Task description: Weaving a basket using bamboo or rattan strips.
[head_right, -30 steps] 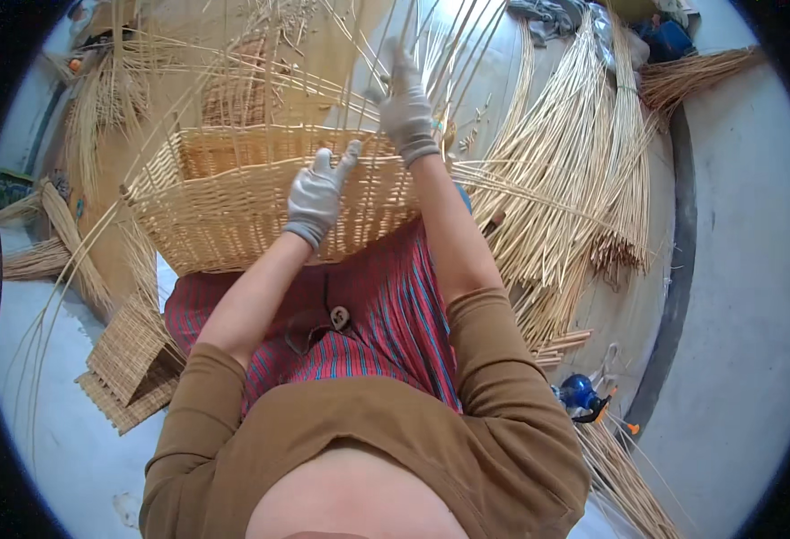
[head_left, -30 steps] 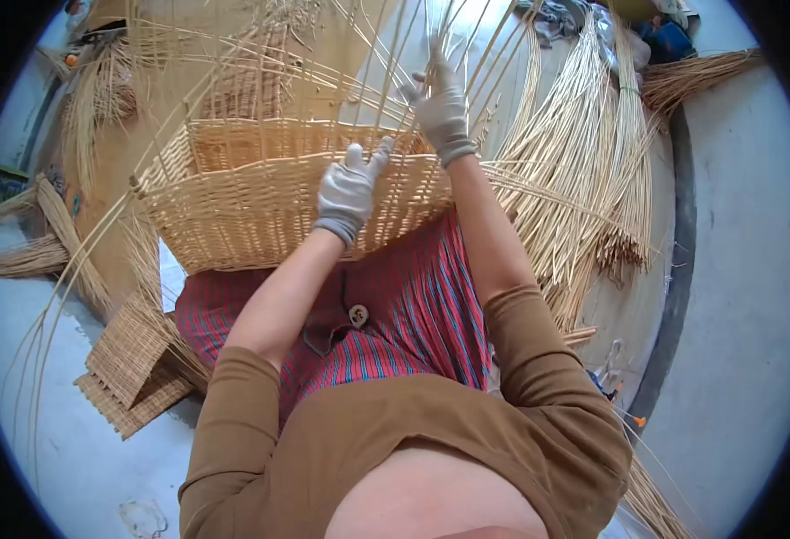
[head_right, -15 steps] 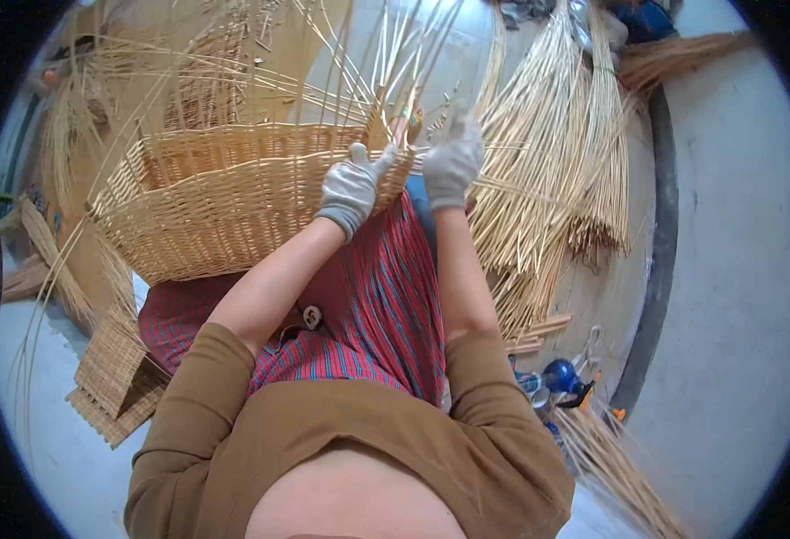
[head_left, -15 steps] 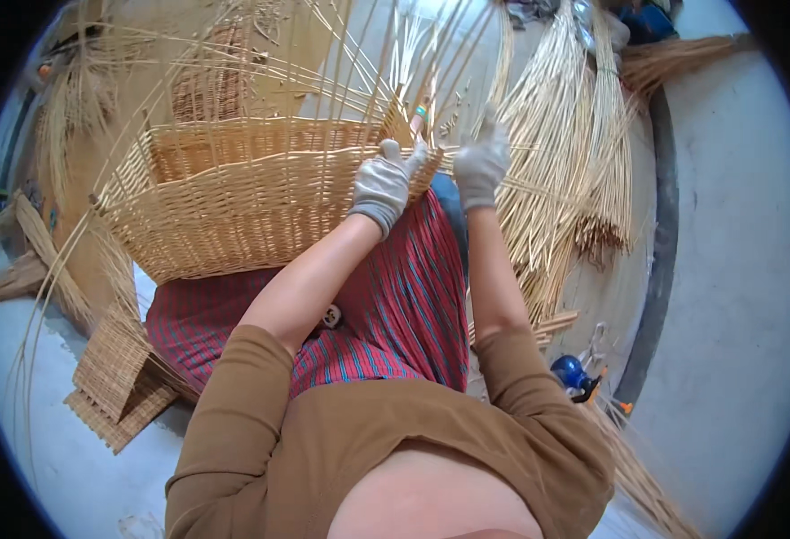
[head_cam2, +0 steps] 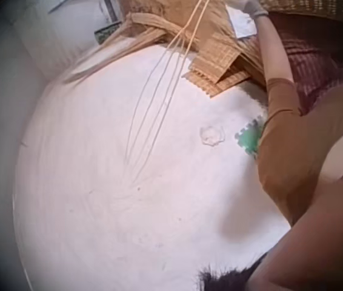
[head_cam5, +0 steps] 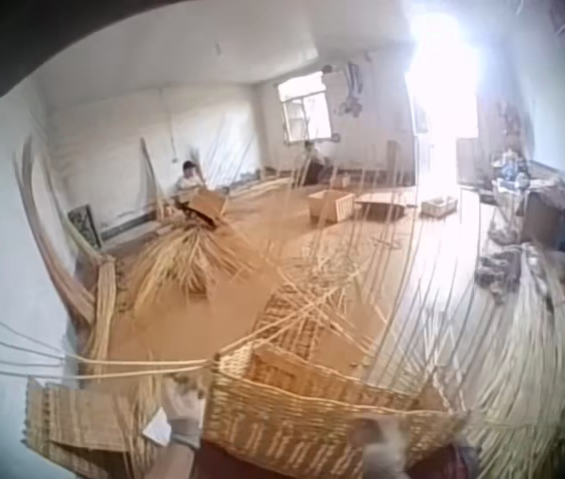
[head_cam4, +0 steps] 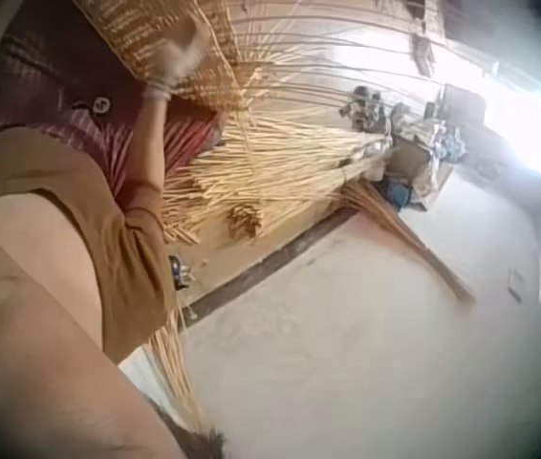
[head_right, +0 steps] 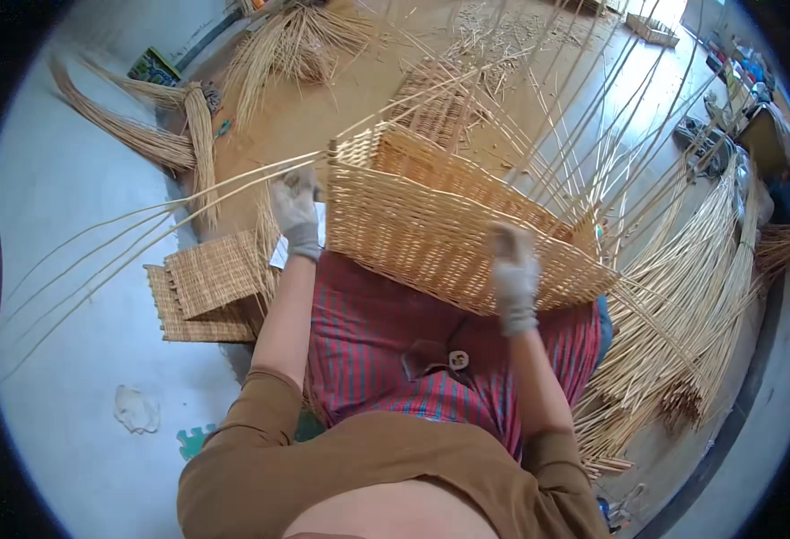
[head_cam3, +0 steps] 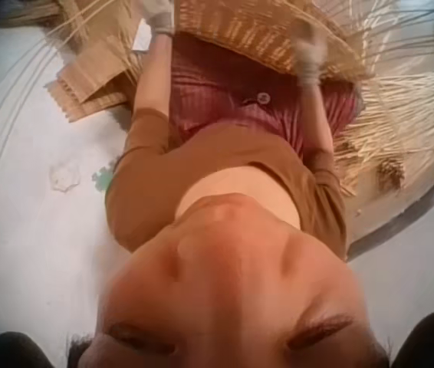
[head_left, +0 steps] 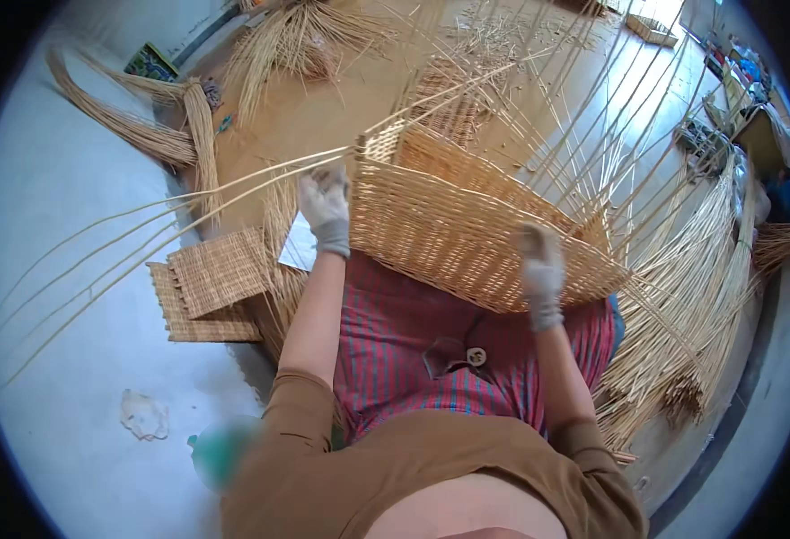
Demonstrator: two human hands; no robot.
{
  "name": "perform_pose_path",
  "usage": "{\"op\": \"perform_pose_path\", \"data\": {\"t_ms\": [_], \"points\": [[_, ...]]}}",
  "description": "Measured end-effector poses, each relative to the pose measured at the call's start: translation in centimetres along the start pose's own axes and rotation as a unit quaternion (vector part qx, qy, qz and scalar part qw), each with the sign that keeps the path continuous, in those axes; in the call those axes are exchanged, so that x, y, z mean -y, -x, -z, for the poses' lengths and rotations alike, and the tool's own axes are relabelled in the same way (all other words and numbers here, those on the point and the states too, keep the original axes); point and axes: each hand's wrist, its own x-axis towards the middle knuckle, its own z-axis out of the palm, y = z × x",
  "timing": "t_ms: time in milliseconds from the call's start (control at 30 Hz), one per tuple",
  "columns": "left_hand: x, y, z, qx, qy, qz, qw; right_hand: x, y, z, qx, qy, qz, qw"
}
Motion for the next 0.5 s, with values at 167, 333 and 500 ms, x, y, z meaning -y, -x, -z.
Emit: {"op": "perform_pose_path", "data": {"t_ms": [167,333,500], "points": [[-1.2,-1.6,1.1,0.012,-0.098,0.062,0.993,18.4,-2.6,-15.4,0.277,-0.242,0.188,0.911],[0.2,-3.1,4.8,0.215,-0.060,0.081,0.971,25.8,-6.8,-19.6,0.331,-0.158,0.421,0.830],[-0.7,-10.4,3.9,0.472,0.007,0.152,0.868,21.5,-3.0,-16.8,0.301,-0.134,0.320,0.888]]}}
